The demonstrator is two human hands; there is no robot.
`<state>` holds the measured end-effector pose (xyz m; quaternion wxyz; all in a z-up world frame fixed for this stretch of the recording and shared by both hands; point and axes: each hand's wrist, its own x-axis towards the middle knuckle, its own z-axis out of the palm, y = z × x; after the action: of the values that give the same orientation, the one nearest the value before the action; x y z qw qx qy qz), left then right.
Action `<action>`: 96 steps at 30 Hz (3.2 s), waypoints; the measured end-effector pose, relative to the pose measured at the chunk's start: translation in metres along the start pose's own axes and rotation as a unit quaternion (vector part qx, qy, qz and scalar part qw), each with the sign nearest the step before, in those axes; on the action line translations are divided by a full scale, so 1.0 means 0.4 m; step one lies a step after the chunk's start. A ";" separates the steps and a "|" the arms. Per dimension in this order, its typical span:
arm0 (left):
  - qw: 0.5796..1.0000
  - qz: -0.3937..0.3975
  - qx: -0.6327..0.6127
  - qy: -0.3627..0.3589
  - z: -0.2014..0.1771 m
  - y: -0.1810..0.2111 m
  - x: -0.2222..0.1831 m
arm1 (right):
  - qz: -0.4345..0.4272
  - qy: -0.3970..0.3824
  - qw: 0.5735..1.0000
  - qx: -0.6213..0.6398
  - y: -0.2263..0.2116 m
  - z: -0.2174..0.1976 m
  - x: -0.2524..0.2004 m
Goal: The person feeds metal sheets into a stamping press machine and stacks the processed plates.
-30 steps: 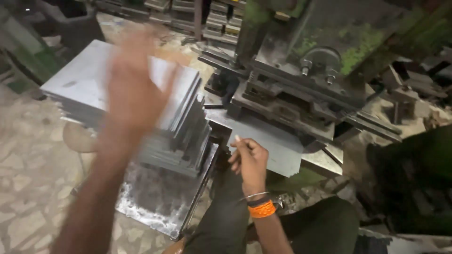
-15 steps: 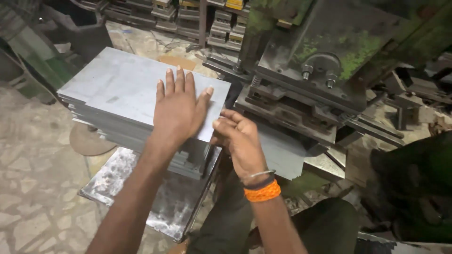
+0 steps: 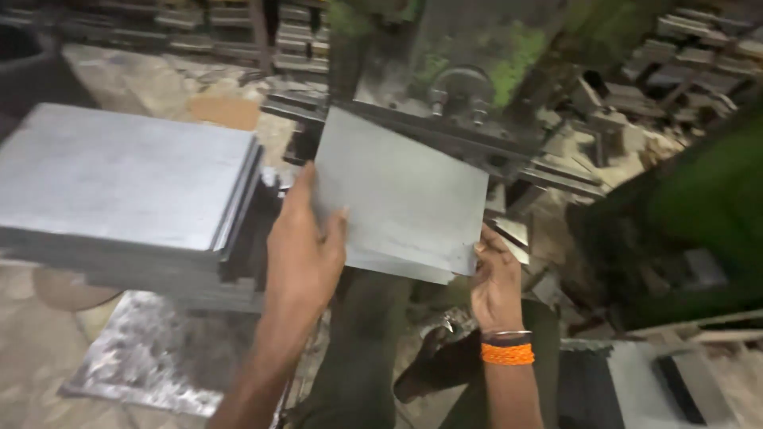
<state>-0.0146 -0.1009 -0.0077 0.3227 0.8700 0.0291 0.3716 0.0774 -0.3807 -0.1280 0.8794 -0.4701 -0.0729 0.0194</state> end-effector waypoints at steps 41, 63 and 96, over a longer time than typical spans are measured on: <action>0.787 -0.284 -0.529 -0.144 0.682 -0.276 -0.255 | 0.019 0.270 0.951 -0.149 0.263 0.131 0.400; 0.798 -0.301 -0.509 -0.115 0.680 -0.266 -0.249 | -0.042 0.290 0.941 -0.169 0.291 0.142 0.392; 0.983 0.128 -0.127 0.040 -0.202 -0.020 0.135 | 0.201 0.289 0.914 -0.200 0.373 0.058 -0.080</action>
<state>-0.0280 -0.0353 0.0633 0.3786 0.8032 -0.1173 0.4446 0.0475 -0.2816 -0.2426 0.7272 -0.6260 0.2781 0.0446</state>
